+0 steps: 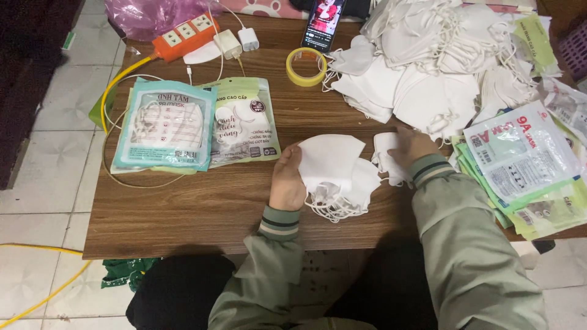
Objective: Folding and stacking white face masks on a wooden table
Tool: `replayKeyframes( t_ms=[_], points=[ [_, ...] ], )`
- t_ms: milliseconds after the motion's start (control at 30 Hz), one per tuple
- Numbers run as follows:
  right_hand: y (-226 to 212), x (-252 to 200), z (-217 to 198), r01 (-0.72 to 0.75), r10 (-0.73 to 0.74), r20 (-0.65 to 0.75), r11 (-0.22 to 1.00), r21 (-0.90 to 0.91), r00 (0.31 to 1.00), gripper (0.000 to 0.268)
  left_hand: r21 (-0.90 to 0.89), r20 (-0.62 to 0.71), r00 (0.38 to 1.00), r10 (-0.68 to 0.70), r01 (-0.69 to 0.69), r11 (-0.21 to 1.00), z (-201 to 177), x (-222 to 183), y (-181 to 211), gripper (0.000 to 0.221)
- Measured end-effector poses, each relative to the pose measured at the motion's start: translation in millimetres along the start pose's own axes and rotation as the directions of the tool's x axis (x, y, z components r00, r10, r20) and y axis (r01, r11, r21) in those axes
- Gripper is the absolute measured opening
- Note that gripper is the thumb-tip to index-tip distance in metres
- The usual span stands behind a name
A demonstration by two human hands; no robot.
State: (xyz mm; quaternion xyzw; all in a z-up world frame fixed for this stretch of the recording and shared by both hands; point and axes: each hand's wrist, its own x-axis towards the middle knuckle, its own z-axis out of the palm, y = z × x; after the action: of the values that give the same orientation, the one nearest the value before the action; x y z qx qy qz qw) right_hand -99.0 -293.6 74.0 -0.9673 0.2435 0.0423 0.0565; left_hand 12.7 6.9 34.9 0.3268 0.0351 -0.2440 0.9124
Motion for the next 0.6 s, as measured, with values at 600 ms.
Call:
replayKeyframes(
  t_ms=[600],
  points=[
    [16, 10, -8, 0.263, -0.139, -0.709, 0.962, 0.068, 0.691, 0.016, 0.160, -0.025, 0.986, 0.167, -0.161, 0.974, 9, -5, 9, 0.021]
  ],
)
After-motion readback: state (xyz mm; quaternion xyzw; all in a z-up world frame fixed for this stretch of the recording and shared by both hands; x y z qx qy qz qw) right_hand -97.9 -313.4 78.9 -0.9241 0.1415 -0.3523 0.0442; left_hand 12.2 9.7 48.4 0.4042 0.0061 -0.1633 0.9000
